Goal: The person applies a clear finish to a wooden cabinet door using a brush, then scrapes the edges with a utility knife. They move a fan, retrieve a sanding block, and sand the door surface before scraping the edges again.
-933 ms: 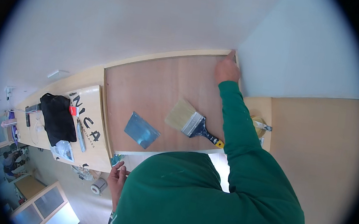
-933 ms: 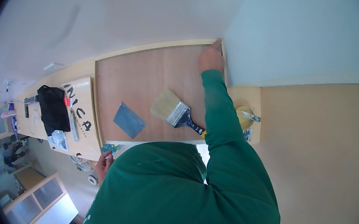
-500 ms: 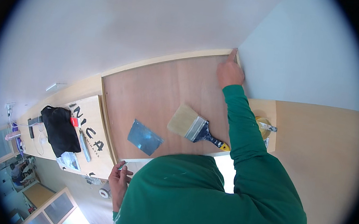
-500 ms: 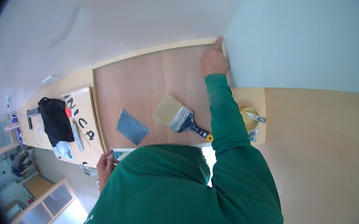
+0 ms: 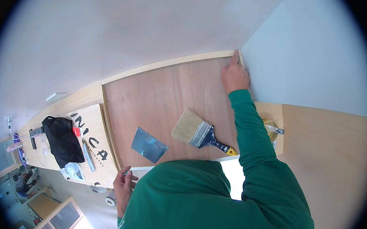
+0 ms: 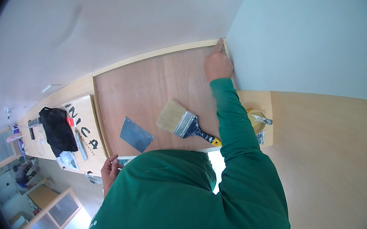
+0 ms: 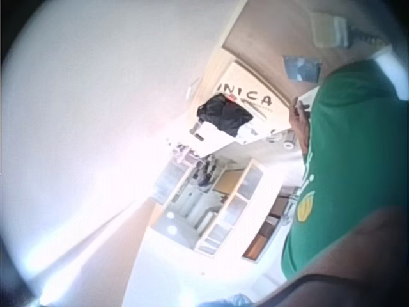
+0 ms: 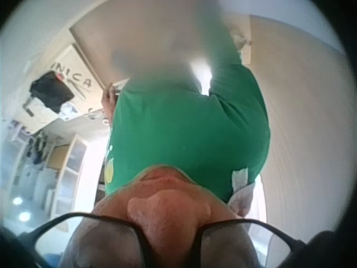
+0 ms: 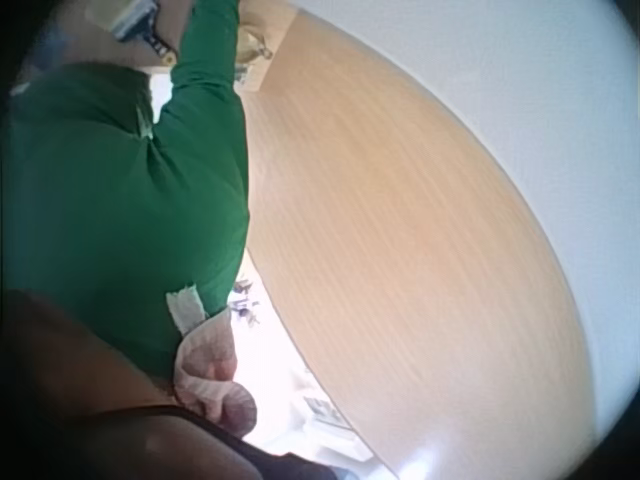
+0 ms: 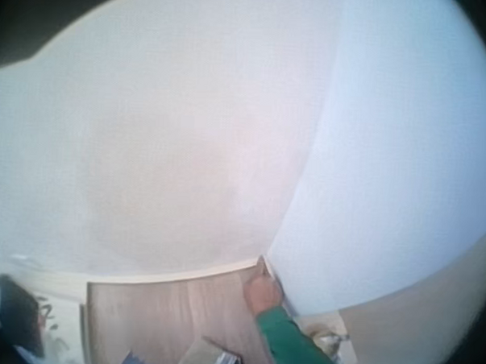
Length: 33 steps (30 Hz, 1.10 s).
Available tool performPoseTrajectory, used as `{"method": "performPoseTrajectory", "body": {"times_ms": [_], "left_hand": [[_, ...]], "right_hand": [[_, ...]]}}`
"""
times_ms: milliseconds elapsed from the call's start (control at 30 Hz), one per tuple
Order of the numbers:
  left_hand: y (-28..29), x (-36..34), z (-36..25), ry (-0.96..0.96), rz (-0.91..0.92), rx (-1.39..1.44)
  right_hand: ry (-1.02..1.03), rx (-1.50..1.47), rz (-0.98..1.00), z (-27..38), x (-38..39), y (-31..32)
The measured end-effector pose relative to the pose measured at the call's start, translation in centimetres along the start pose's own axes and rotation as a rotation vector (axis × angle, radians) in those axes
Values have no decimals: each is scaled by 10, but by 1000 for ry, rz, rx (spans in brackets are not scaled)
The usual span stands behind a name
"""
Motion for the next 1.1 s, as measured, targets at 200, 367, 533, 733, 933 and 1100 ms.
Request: {"method": "performPoseTrajectory", "body": {"times_ms": [200,367,533,733,933,1100], "left_hand": [[3,-2,-12,-22,-22,-32],[-1,2,-15,-62,-27,-102],[-20,-14,-33,-173,23,-163],[-35,-16,-43,-255,96,-113],[-41,-33,-38,-334,125,-351],[-19,-36,-35,-503,-24,-383]], "right_hand": [[-33,58,229,-1,6,-6],[96,-166,277,40,112,35],[222,-423,261,40,208,48],[116,-453,55,-27,264,92],[-4,-356,38,-98,302,115],[144,-433,159,-37,322,102]]}}
Point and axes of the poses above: each hand's wrist, its own x-axis away from the middle knuckle, its own y-axis out of the back of the hand, z = x × y, the point moved 7 cm from there along -x, towards the middle knuckle, and after that the axes turned 2 degrees about y, right-handed, at the moved point
